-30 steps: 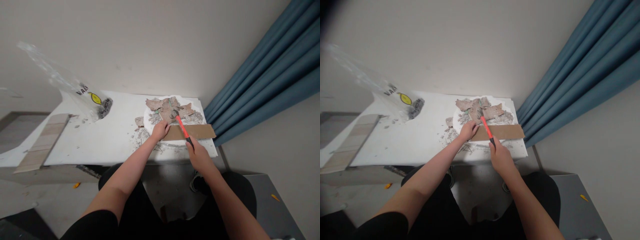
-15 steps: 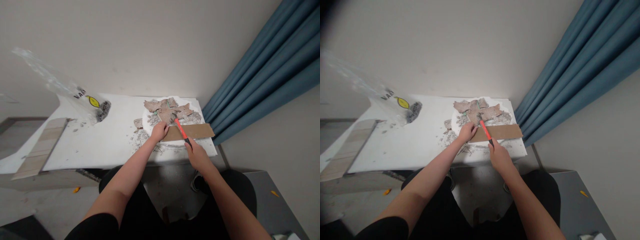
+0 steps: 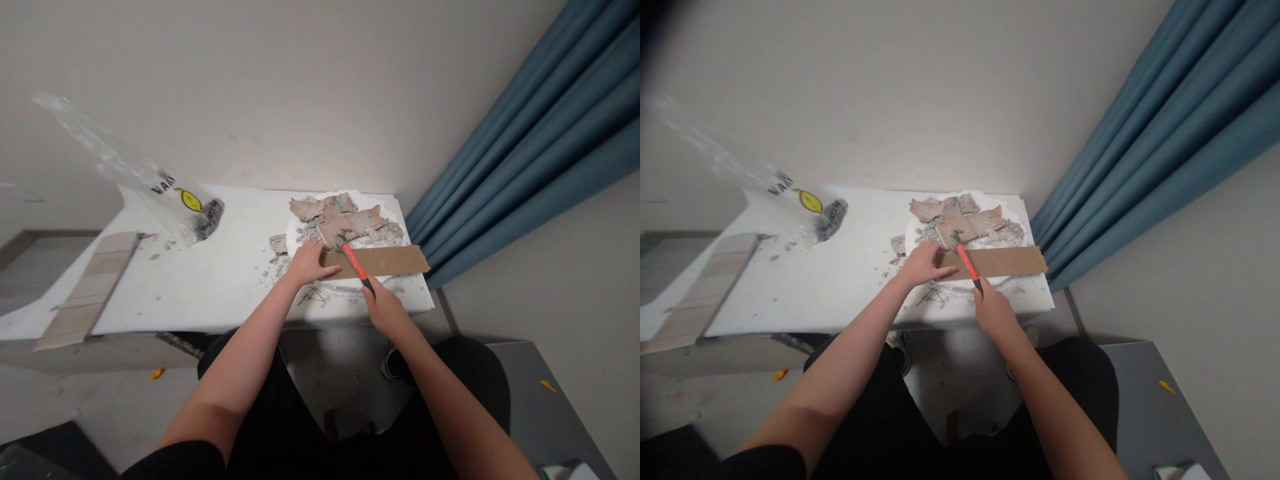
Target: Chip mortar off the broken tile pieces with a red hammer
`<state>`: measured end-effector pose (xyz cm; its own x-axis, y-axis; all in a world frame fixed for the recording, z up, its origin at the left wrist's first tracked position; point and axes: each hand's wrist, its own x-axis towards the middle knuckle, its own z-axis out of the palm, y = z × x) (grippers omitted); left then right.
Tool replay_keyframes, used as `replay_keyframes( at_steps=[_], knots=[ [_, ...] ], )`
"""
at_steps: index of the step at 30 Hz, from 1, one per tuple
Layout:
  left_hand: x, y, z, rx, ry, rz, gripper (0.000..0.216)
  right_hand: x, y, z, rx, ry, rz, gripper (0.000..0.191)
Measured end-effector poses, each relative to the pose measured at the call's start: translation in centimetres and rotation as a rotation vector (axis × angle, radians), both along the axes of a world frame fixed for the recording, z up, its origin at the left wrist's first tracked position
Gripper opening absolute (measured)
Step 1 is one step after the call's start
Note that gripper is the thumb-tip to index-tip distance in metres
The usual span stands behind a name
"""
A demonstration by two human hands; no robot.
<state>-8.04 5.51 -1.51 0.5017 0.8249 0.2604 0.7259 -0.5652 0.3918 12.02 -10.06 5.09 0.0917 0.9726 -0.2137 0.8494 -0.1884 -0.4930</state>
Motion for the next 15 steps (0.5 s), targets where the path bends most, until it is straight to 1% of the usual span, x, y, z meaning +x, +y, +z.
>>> replay_keyframes(
  at_steps=[1, 3, 6, 8, 10, 12, 15],
  knots=[
    [-0.3, -0.1, 0.3, -0.01, 0.023, 0.01, 0.052, -0.1, 0.1, 0.0, -0.009, -0.007, 0.003, 0.044],
    [-0.9, -0.2, 0.8, -0.036, 0.053, 0.064, 0.043, -0.2, 0.3, -0.1, 0.002, -0.017, 0.001, 0.045],
    [-1.8, -0.1, 1.3, -0.12, 0.129, 0.246, 0.026, -0.6, 0.4, -0.8, 0.015, -0.028, -0.008, 0.045],
    [-2.5, -0.1, 1.5, -0.204, 0.227, 0.37, 0.028, -0.8, 0.4, -1.3, -0.008, -0.032, -0.008, 0.042],
    [-3.3, -0.4, 1.7, -0.3, 0.348, 0.437, 0.033, -0.9, 0.4, -1.7, -0.02, -0.031, -0.005, 0.04],
    [-3.9, -0.8, 1.6, -0.4, 0.467, 0.435, 0.035, -0.6, 0.3, -1.7, 0.005, -0.02, -0.002, 0.041],
    [-4.4, -1.8, 1.2, -0.509, 0.61, 0.337, 0.036, 0.4, -0.1, -1.7, 0.067, 0.012, -0.01, 0.044]
  ],
)
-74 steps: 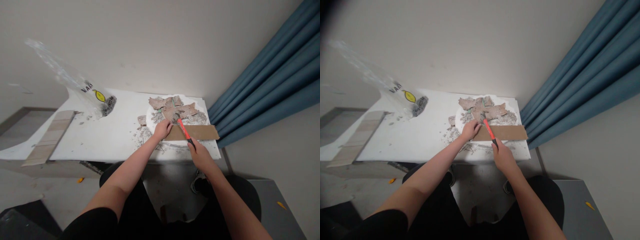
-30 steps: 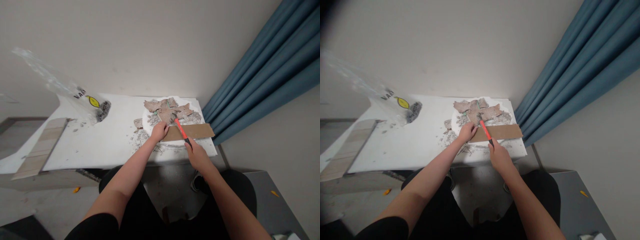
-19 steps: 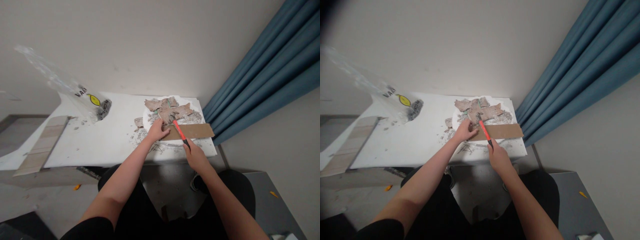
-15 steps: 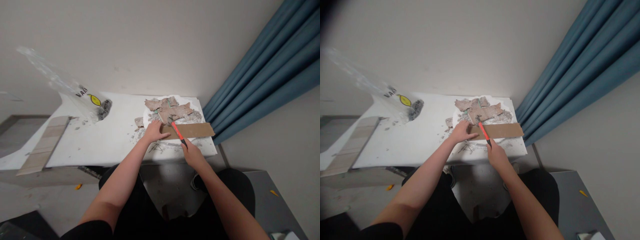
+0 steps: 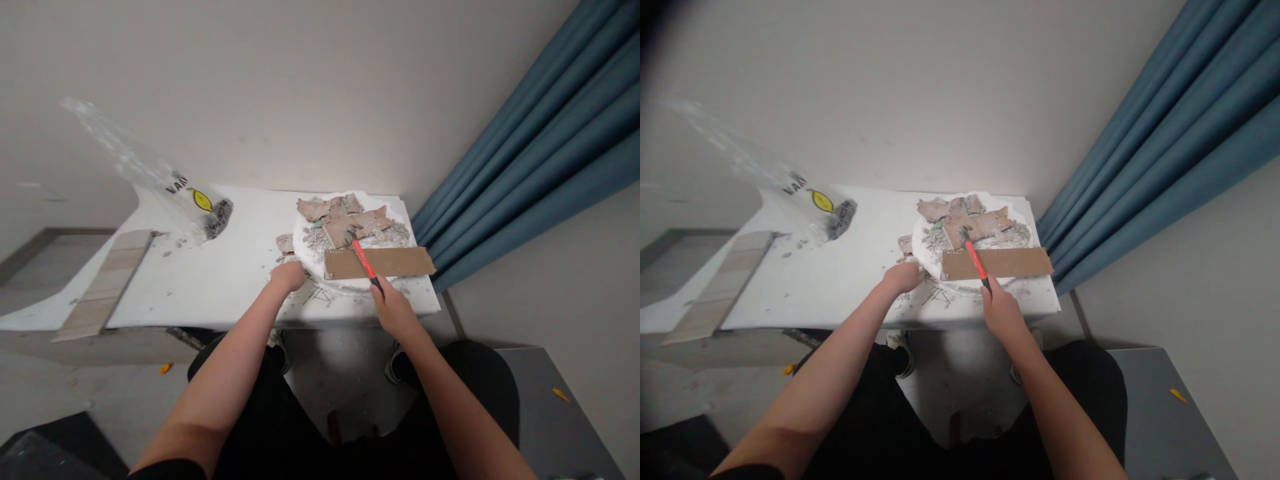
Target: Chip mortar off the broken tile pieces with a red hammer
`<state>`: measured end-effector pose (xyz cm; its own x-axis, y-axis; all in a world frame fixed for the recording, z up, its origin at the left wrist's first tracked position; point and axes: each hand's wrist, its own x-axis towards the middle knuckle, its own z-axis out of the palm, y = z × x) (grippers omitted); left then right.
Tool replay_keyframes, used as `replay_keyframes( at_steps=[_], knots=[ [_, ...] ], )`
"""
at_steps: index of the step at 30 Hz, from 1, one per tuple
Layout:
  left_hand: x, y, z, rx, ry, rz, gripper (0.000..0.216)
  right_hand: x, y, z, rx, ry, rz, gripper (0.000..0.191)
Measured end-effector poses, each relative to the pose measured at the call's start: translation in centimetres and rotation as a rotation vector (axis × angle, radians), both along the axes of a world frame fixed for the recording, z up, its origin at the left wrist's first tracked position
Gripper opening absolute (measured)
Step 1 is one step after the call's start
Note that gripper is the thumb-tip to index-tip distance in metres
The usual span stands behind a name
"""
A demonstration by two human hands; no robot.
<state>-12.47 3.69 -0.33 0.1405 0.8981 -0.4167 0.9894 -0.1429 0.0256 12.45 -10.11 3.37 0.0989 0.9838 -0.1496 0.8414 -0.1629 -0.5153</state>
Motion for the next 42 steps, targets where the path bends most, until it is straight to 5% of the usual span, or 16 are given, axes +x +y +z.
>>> replay_keyframes(
  at_steps=[5, 10, 17, 25, 29, 35, 42],
  knots=[
    [0.9, -2.6, -2.3, -0.073, 0.026, -0.11, 0.04, 2.1, -0.6, -1.9, 0.033, 0.082, 0.009, 0.044],
    [2.3, -4.9, -5.2, -0.002, -0.006, -0.074, 0.035, 3.2, -0.7, -3.7, 0.027, 0.146, 0.026, 0.044],
    [2.6, -5.3, -6.5, 0.047, -0.06, -0.071, 0.029, 3.5, -0.5, -4.1, 0.049, 0.224, 0.031, 0.042],
    [-0.7, -1.5, -4.8, 0.162, -0.128, 0.223, 0.016, 3.5, -0.4, -4.1, 0.031, 0.259, 0.028, 0.043],
    [-2.3, 1.6, -2.8, 0.369, -0.438, 0.359, 0.022, 3.6, -0.4, -3.9, 0.031, 0.256, 0.034, 0.041],
    [3.6, 2.8, -1.5, 0.42, -1.018, 0.119, 0.021, 4.3, -0.6, -2.5, 0.046, 0.134, 0.025, 0.046],
    [8.3, 3.6, -1.7, 0.4, -0.865, -0.051, 0.016, 5.0, -0.1, -3.4, 0.025, 0.102, -0.022, 0.047]
  ],
)
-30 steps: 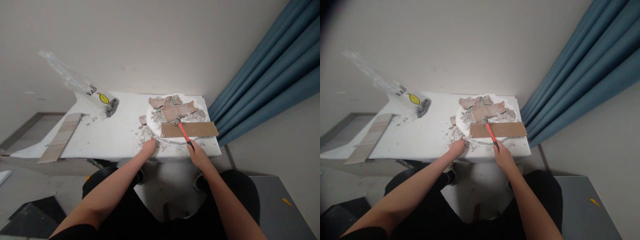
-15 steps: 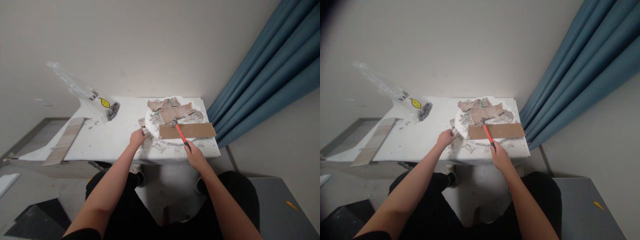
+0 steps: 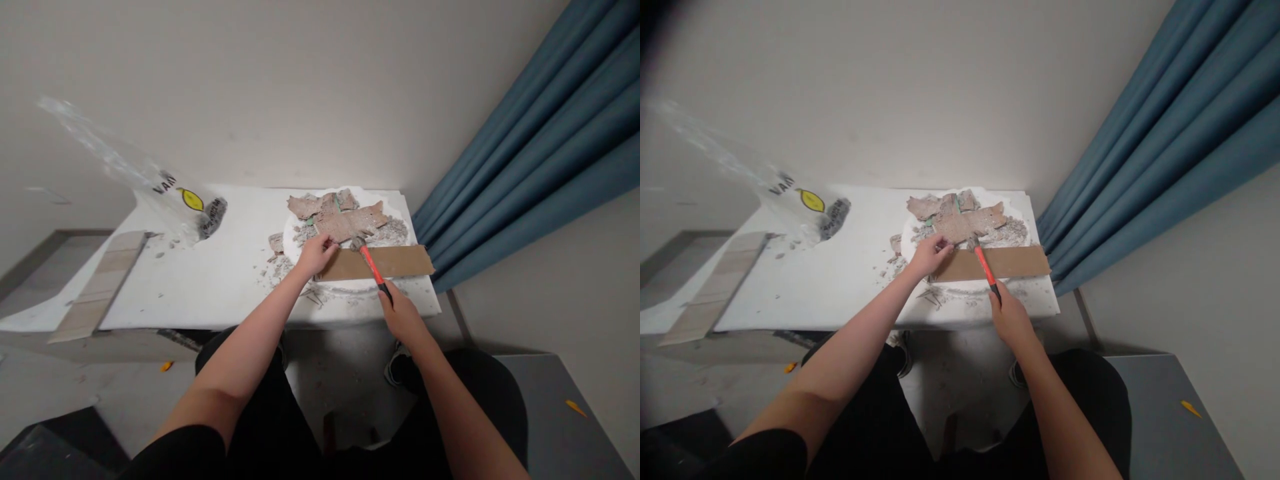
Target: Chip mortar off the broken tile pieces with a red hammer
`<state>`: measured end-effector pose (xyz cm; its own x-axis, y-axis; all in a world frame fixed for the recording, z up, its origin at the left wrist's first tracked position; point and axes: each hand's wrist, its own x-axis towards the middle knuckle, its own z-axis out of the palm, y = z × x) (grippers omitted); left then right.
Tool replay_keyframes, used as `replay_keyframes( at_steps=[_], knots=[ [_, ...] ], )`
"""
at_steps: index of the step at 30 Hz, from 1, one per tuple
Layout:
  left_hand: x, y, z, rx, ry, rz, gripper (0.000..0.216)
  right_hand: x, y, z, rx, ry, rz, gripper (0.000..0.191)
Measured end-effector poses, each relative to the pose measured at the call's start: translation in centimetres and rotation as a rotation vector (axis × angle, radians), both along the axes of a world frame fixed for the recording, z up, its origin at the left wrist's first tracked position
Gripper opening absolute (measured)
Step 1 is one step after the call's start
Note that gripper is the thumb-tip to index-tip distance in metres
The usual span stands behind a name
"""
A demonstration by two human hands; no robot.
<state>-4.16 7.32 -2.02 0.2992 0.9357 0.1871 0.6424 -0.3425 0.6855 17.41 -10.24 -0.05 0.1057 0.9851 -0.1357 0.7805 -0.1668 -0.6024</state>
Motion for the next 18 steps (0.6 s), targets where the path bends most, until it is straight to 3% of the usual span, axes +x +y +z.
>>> replay_keyframes(
  at_steps=[18],
  knots=[
    [-0.5, 1.3, 0.3, 0.03, 0.27, -0.051, 0.028, 0.3, -0.1, -0.8, 0.022, 0.034, 0.007, 0.05]
  ],
)
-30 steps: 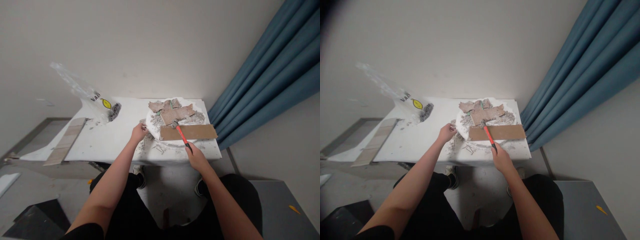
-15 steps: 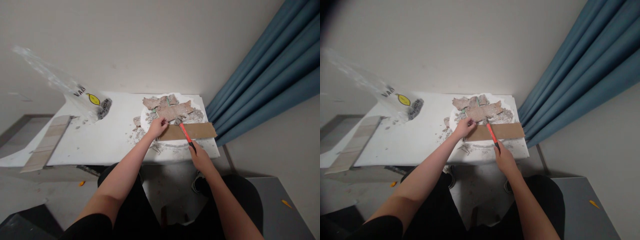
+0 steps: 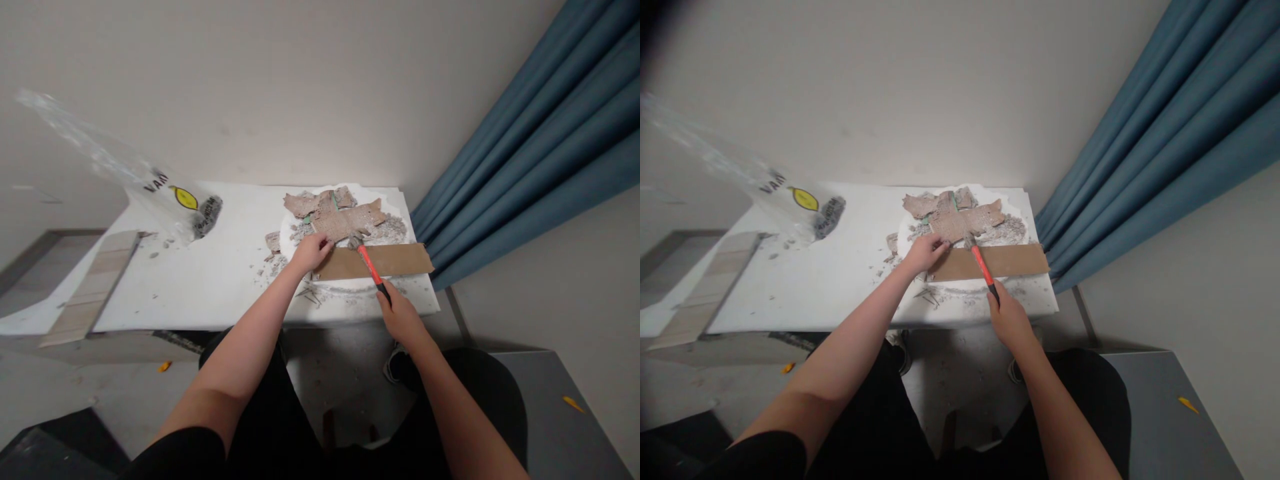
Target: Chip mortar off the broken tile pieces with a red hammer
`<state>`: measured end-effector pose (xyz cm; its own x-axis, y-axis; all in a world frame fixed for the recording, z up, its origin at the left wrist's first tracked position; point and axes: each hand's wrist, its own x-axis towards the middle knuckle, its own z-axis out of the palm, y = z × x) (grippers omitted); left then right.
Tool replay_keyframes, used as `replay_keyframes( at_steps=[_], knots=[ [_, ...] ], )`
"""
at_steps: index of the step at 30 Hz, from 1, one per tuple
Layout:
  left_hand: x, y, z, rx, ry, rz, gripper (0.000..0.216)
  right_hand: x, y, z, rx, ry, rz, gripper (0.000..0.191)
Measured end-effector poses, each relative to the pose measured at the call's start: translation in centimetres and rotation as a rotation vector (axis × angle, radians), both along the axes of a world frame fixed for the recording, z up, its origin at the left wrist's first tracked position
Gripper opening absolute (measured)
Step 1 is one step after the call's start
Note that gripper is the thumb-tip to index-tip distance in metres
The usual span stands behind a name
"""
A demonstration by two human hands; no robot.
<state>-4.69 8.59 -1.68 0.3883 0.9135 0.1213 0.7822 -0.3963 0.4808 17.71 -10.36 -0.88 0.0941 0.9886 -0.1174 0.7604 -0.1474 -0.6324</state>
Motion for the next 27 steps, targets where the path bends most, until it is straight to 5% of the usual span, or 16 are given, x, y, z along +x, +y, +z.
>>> replay_keyframes(
  at_steps=[14, 23, 27],
  knots=[
    [0.1, 0.0, -0.8, 0.01, 0.018, 0.014, 0.028, 0.0, 0.2, 0.2, -0.017, -0.017, -0.015, 0.048],
    [0.5, -1.2, -1.3, 0.086, 0.042, -0.027, 0.028, -1.7, 0.7, 4.8, 0.082, 0.097, 0.038, 0.051],
    [0.6, -1.3, -1.5, 0.088, 0.036, -0.016, 0.028, -2.8, 0.9, 5.1, 0.057, 0.047, 0.052, 0.048]
  ],
)
